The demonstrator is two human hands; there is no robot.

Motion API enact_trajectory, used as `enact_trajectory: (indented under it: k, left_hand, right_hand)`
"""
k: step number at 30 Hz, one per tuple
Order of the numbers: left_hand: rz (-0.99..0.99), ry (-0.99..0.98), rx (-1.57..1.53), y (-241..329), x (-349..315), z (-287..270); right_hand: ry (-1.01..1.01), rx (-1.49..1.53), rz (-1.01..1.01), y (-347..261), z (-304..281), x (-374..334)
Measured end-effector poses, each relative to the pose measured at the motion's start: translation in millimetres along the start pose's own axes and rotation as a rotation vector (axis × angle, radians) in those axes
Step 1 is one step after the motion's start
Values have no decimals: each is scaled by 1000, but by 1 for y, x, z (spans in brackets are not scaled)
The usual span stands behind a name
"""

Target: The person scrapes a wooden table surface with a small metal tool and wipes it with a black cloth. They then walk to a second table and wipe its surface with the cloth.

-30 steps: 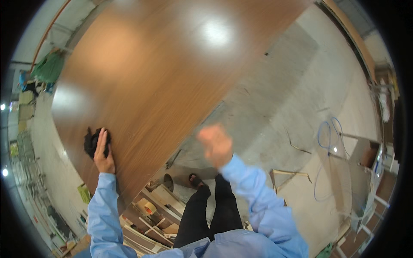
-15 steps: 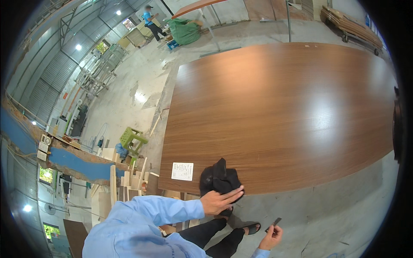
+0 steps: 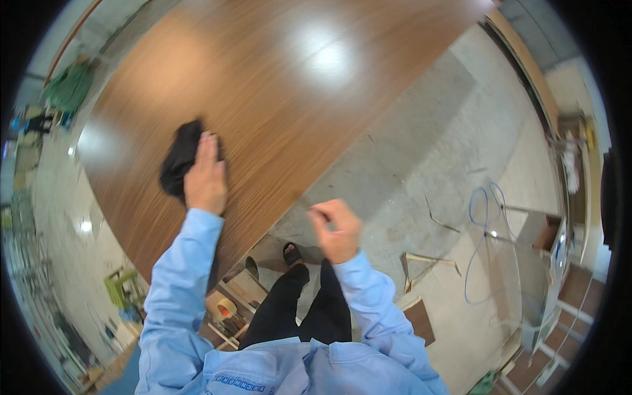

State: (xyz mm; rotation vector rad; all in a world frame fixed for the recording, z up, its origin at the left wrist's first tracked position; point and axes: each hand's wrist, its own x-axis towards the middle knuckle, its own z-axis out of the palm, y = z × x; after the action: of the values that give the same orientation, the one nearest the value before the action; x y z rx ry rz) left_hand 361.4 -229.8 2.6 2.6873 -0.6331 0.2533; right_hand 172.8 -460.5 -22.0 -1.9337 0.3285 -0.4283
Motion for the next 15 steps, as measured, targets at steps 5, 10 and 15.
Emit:
enact_trajectory:
  k: [5,10,15]
  left_hand:
    - [-88,-47,123,-24,0,7]
    - [-38,-5,170,-20,11,15]
    - [-38,-13,136,-21,18,21]
  right_hand:
    - [-6,96,-236,-23,27,4]
    - [89,38,-114,16,-3,59]
    - [287,-89,-181,76,-52,150]
